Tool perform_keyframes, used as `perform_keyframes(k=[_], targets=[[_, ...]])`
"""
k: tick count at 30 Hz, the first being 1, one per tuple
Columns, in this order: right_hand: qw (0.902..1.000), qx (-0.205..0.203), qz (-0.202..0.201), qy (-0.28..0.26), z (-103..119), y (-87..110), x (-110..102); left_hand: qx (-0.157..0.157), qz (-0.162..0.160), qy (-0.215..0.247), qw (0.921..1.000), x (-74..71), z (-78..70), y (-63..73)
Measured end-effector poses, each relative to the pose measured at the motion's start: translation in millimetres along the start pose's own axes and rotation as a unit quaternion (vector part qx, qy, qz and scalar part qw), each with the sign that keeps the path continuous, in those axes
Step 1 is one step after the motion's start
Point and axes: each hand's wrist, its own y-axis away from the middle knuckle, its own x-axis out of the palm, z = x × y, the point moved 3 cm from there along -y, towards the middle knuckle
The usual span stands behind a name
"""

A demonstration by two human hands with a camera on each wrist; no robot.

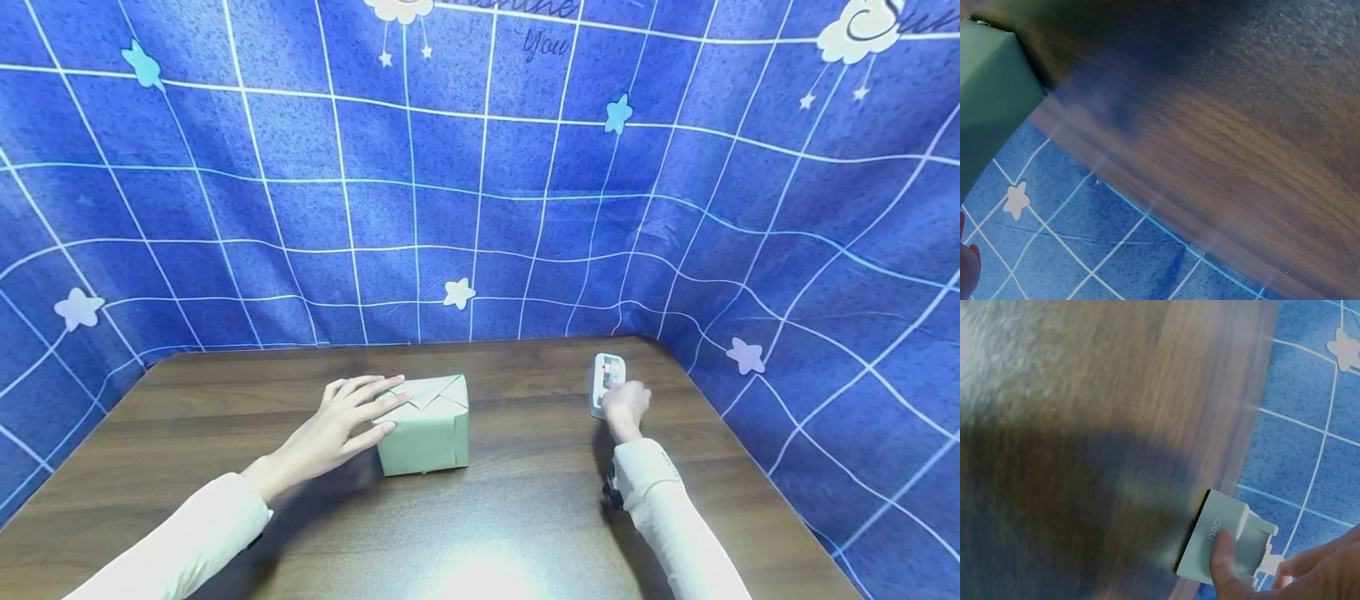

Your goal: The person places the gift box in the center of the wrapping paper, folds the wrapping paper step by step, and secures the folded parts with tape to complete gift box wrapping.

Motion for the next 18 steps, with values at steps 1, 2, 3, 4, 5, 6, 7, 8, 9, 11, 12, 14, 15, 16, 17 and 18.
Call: perform_keyframes(k=[1,2,3,4,5,6,7,8,9,11,12,14,15,16,17,18], targets=[[1.0000,0.002,0.002,0.001,0.0,-0.1,0.5,0.000,0.000,0.000,1.0000,0.0,0.0,0.0],[1.0000,0.005,0.006,0.000,-0.2,-0.4,1.1,-0.001,0.001,0.000,1.0000,-0.1,0.0,0.0],[0.9999,0.006,0.009,0.000,-0.2,-0.5,1.7,-0.001,0.000,0.001,1.0000,-0.3,0.0,0.0],[0.9999,0.007,0.011,0.000,-0.3,-0.6,1.9,-0.001,0.000,0.001,1.0000,-0.4,-0.1,-0.1],[0.9999,0.007,0.014,0.003,-0.4,-0.7,2.1,-0.001,-0.001,0.001,1.0000,-0.7,-0.3,-0.2],[0.9998,0.007,0.017,0.005,-0.3,-0.4,2.2,-0.001,-0.001,0.002,1.0000,-1.0,-0.6,-0.4],[0.9997,0.007,0.021,0.007,-0.2,-0.3,2.1,-0.001,-0.001,0.002,1.0000,-1.2,-0.8,-0.5],[0.9996,0.007,0.024,0.009,-0.4,-0.4,2.1,-0.002,-0.001,0.003,1.0000,-1.4,-1.1,-0.5],[0.9995,0.007,0.028,0.013,-0.4,-0.3,1.9,-0.002,0.000,0.003,1.0000,-1.5,-1.1,-0.6],[0.9991,0.009,0.037,0.015,-0.9,-0.1,1.5,-0.003,0.000,0.003,1.0000,-1.7,-1.5,-0.6],[0.9990,0.012,0.042,0.012,-1.3,0.3,1.0,-0.003,0.001,0.003,1.0000,-1.7,-1.5,-0.7],[0.9988,0.014,0.046,0.008,-2.0,1.1,-0.1,-0.003,0.001,0.003,1.0000,-1.7,-1.6,-0.7],[0.9987,0.013,0.049,0.006,-2.2,1.7,-0.6,-0.003,0.000,0.003,1.0000,-1.6,-1.6,-0.7],[0.9986,0.013,0.051,0.001,-2.9,2.1,-1.0,-0.003,0.000,0.003,1.0000,-1.5,-1.6,-0.6],[0.9986,0.012,0.052,-0.004,-3.5,2.8,-1.4,-0.003,-0.001,0.003,1.0000,-1.3,-1.6,-0.5],[0.9986,0.008,0.053,-0.006,-4.0,3.5,-1.9,-0.002,-0.001,0.003,1.0000,-1.1,-1.7,-0.5]])
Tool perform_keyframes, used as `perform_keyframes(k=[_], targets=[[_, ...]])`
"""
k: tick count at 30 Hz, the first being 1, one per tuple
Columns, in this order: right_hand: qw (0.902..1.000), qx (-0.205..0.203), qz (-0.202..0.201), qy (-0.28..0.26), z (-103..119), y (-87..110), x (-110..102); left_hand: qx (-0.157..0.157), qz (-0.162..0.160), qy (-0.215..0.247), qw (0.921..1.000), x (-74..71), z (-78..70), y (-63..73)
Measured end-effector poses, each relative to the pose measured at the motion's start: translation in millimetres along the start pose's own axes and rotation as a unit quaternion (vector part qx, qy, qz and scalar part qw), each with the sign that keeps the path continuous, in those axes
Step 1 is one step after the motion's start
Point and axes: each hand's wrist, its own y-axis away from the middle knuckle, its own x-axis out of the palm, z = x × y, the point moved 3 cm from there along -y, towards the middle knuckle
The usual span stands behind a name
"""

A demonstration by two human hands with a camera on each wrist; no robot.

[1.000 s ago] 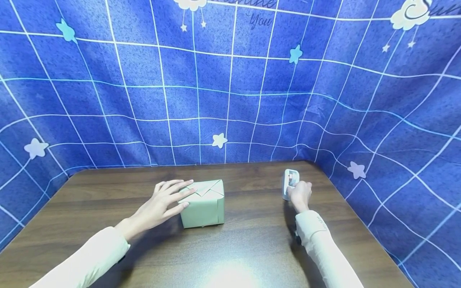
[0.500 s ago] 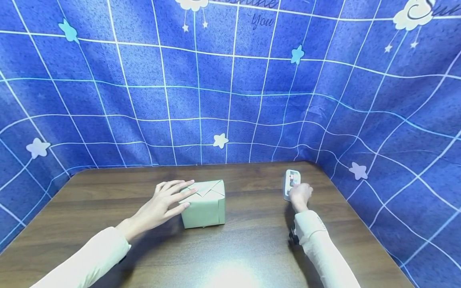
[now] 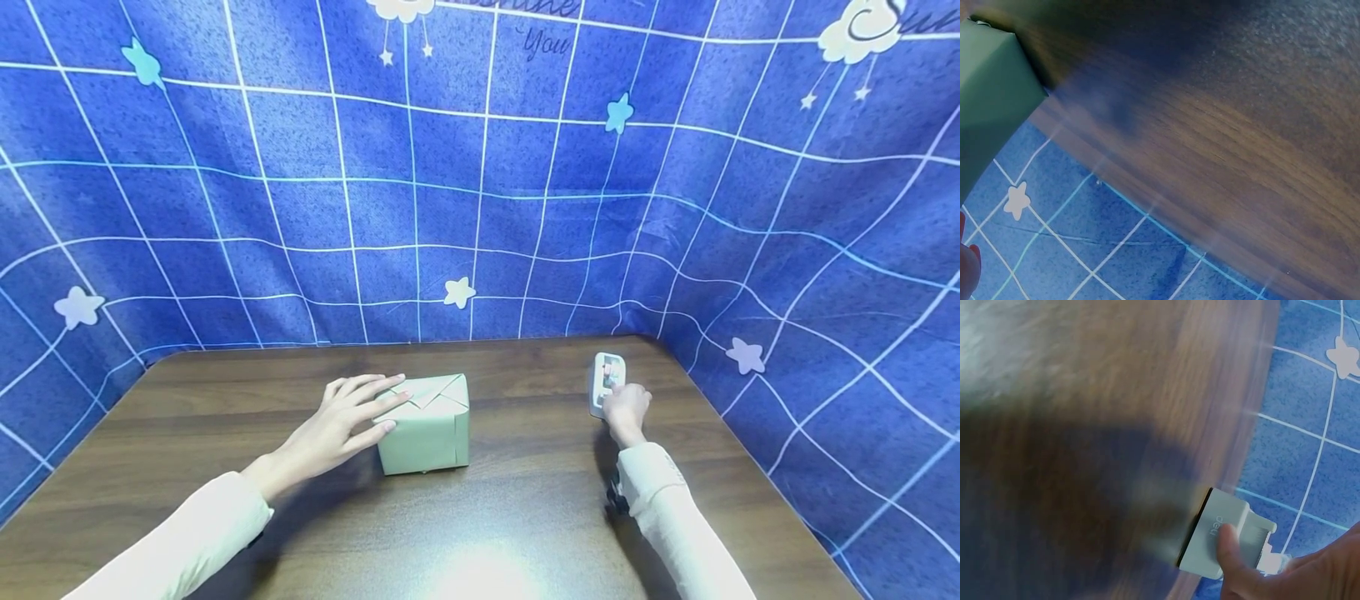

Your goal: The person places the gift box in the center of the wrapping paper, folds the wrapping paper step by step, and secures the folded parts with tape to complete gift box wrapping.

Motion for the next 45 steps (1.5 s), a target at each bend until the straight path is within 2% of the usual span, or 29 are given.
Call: perform_keyframes(k=[10,19,23,26,35,45], targets=[[0.9995,-0.028,0.007,-0.015,-7,4.7,-3,0.002,0.002,-0.007,1.0000,1.8,0.0,-1.0],[0.9983,-0.030,-0.028,-0.041,-5,9.6,-1,0.005,-0.002,-0.005,1.0000,-0.5,-2.0,-0.9],[0.9987,-0.017,-0.020,-0.044,-5,12.4,-2,0.004,-0.002,-0.005,1.0000,-0.4,-1.6,-0.6],[0.9993,-0.014,-0.022,-0.028,-5,13.9,-5,0.004,-0.001,-0.006,1.0000,0.2,-1.3,-0.5],[0.9987,-0.037,-0.024,0.024,-6,14.0,-8,0.003,-0.003,-0.004,1.0000,0.0,-0.2,-1.1],[0.9986,-0.036,-0.027,0.027,-7,13.6,-9,0.005,-0.002,-0.006,1.0000,-0.6,-0.2,-1.0]])
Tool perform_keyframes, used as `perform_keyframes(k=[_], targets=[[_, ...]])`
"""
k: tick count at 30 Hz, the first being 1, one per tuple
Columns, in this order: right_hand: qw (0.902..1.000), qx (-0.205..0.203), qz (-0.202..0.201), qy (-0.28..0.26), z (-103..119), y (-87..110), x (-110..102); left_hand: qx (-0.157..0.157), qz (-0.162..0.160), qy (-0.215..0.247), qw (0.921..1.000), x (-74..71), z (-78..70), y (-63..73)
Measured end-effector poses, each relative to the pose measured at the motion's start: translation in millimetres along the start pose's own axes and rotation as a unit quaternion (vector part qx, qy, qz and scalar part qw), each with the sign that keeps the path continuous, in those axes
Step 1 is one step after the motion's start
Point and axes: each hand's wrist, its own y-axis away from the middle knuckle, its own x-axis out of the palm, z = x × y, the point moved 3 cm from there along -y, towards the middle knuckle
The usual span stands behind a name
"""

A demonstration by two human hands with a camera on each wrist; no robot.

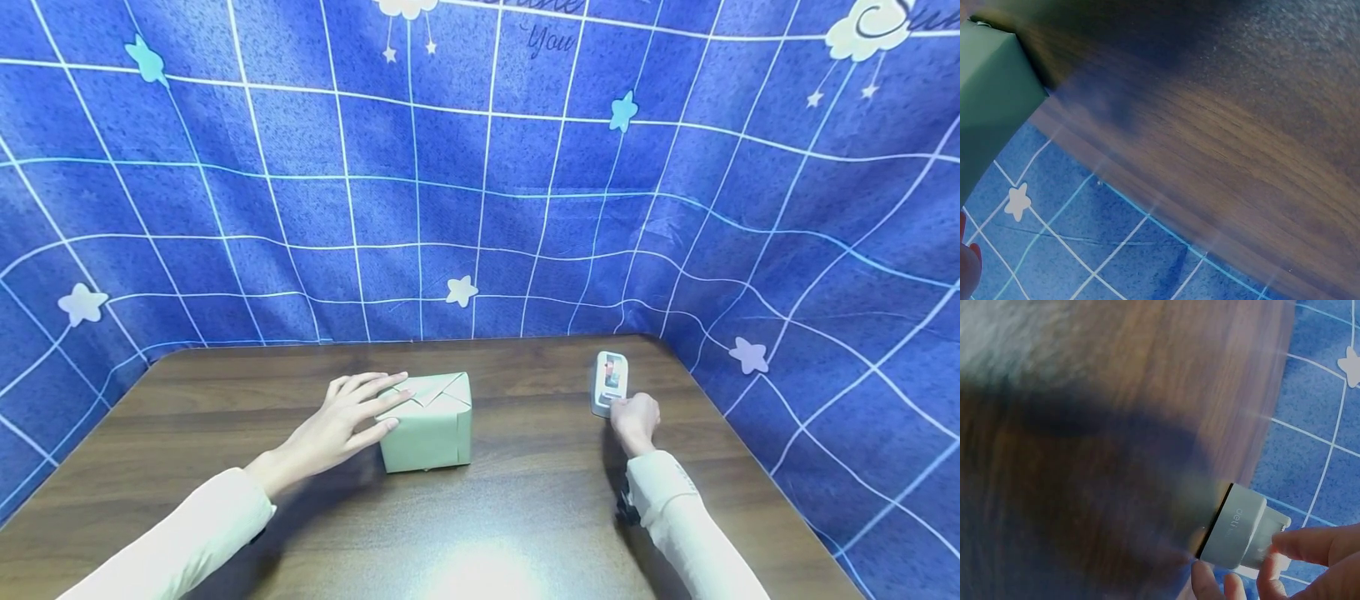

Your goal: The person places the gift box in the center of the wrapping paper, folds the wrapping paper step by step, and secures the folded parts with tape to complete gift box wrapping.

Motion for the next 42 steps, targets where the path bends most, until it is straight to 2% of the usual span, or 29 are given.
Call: perform_keyframes(k=[7,15,26,36,42], targets=[[1.0000,0.009,0.002,0.003,-4,-2.3,2,0.001,0.000,-0.001,1.0000,-0.5,0.0,-0.1],[0.9991,0.040,-0.002,0.014,-5,-4.3,3,0.001,-0.001,-0.002,1.0000,-0.1,0.2,0.0],[0.9979,0.059,0.017,0.021,-7,-8.9,2,-0.005,0.005,0.000,1.0000,-1.1,0.0,0.3],[0.9956,0.014,0.043,0.081,3,-15.0,-11,-0.004,-0.002,-0.002,1.0000,0.5,0.3,1.0],[0.9973,-0.057,0.014,0.043,23,-14.6,-17,0.001,-0.008,-0.001,1.0000,0.9,-0.6,0.3]])
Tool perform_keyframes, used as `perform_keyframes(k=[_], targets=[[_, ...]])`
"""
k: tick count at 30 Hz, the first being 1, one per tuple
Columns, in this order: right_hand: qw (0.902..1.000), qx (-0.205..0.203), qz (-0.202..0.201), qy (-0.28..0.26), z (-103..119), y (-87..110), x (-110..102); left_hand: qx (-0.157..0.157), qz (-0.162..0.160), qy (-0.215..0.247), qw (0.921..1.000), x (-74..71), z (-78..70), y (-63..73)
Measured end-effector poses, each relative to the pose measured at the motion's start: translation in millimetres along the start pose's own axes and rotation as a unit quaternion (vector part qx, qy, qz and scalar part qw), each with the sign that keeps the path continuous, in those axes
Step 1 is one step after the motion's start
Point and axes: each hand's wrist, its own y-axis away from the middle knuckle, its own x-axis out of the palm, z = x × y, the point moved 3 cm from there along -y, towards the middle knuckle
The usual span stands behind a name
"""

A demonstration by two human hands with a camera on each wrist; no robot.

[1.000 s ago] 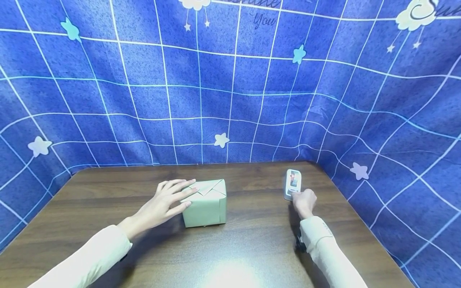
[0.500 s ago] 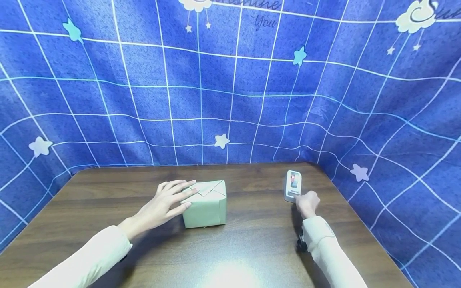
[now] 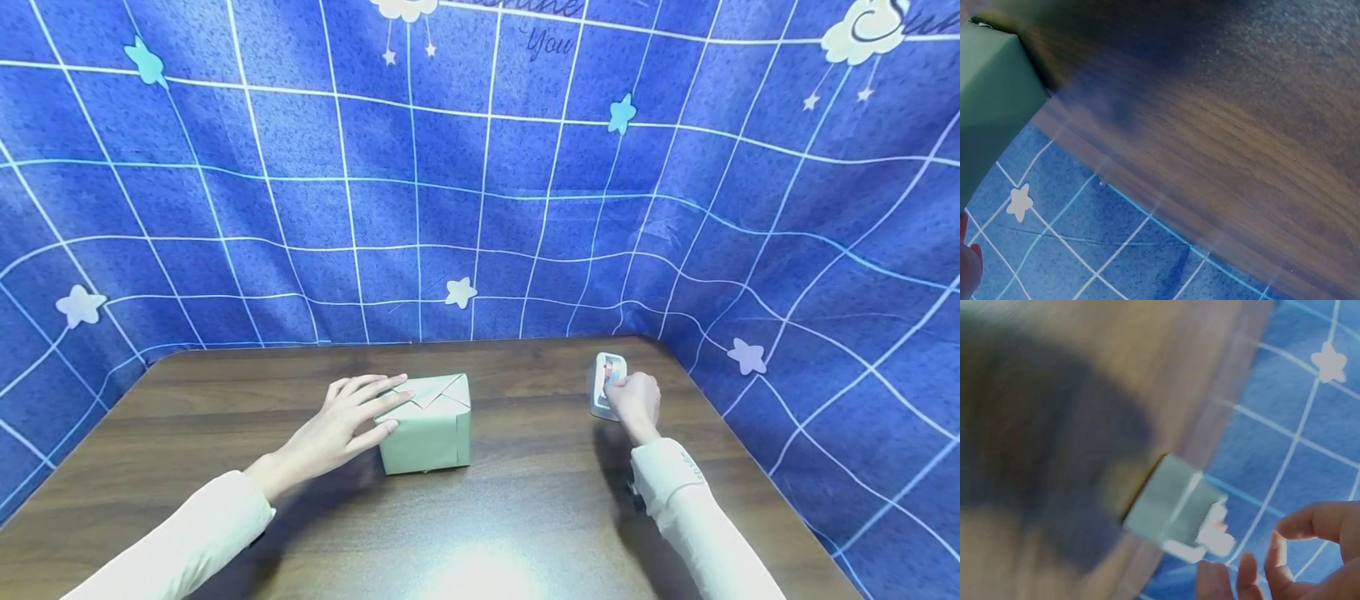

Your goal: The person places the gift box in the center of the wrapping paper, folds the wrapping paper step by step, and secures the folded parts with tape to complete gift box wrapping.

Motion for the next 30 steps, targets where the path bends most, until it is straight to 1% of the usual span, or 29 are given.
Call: perform_keyframes(k=[3,7,11,16,17,20,24,27,30], targets=[[0.9993,-0.018,-0.012,-0.030,14,0.8,-2,0.001,0.001,-0.002,1.0000,-1.1,-0.2,-0.1],[0.9977,-0.027,-0.019,-0.059,30,5.0,-2,0.001,0.001,-0.002,1.0000,-2.4,-0.7,0.0],[0.9955,-0.041,-0.017,-0.084,42,9.4,3,0.001,0.003,-0.002,1.0000,-2.5,-1.0,0.1],[0.9893,-0.089,-0.005,-0.116,55,15.1,10,-0.001,0.007,-0.004,1.0000,-1.9,-0.7,0.4],[0.9869,-0.102,-0.004,-0.125,57,16.1,12,-0.002,0.008,-0.004,1.0000,-1.8,-0.8,0.6],[0.9775,-0.136,0.015,-0.161,65,21.0,17,-0.003,0.009,-0.002,1.0000,-2.3,-1.4,0.9],[0.9617,-0.167,0.052,-0.211,77,29.5,23,-0.003,0.006,0.000,1.0000,-4.0,-3.1,0.7],[0.9517,-0.190,0.071,-0.230,85,36.2,27,-0.001,0.004,0.001,1.0000,-4.2,-3.8,0.0],[0.9459,-0.209,0.088,-0.232,93,42.5,30,-0.002,0.004,0.000,1.0000,-3.6,-3.5,-0.3]])
